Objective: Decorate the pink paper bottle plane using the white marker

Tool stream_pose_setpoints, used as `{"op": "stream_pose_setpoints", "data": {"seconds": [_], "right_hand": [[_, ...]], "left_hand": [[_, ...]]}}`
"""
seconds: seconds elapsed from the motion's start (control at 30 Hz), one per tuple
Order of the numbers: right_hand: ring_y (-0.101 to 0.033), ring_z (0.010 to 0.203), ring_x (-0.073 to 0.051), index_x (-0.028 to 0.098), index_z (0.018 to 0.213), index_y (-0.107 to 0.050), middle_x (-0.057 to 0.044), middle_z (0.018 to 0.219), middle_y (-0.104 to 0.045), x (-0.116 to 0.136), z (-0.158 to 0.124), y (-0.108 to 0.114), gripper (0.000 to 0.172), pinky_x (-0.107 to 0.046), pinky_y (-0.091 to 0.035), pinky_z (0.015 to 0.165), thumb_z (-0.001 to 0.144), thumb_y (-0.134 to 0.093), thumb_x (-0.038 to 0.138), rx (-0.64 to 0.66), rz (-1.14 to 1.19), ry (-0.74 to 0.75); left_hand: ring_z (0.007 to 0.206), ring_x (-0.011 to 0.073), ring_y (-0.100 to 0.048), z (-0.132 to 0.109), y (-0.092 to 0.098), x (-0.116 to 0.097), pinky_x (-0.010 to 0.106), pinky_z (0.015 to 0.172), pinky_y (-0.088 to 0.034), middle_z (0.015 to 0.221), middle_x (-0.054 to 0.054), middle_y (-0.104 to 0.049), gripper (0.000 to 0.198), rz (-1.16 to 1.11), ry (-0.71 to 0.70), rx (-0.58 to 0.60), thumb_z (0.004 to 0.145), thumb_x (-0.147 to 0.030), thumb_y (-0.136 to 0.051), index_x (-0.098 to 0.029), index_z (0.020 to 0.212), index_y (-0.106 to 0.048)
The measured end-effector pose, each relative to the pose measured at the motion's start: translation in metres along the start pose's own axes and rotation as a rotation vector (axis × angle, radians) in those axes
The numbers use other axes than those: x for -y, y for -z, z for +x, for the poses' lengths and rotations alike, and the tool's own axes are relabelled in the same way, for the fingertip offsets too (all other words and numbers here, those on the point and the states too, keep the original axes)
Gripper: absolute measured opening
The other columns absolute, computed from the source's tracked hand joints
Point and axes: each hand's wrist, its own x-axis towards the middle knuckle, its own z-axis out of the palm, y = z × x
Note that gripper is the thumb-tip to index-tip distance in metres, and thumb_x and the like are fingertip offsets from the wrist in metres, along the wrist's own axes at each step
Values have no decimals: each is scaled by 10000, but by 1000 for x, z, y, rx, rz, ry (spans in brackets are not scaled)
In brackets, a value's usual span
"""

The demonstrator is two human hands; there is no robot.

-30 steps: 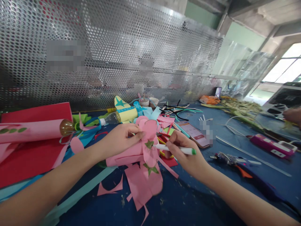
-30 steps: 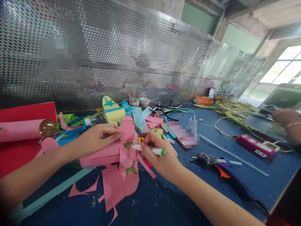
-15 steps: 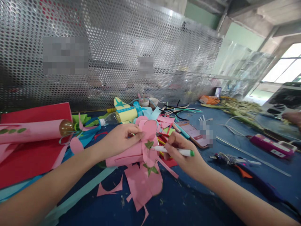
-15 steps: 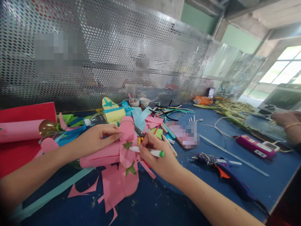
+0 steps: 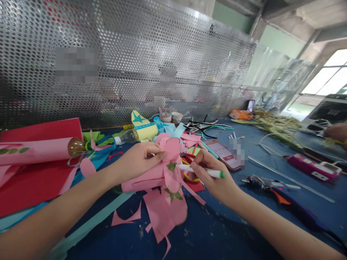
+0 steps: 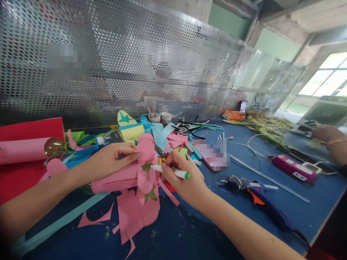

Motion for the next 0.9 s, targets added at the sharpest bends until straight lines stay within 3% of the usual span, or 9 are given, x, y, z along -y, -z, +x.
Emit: {"op": "stream_pose_setpoints", "data": {"seconds": [0.9], "right_hand": [[-522, 522, -116, 233, 736, -428, 24, 603, -597, 2, -1, 0, 198, -257, -393, 516, 904, -502, 307, -14, -26, 2]], "left_hand": [[624, 134, -478, 0, 0, 0, 265, 640, -386, 670, -9, -599, 378, -5, 19, 8, 921, -363, -464, -182, 598, -542]]}}
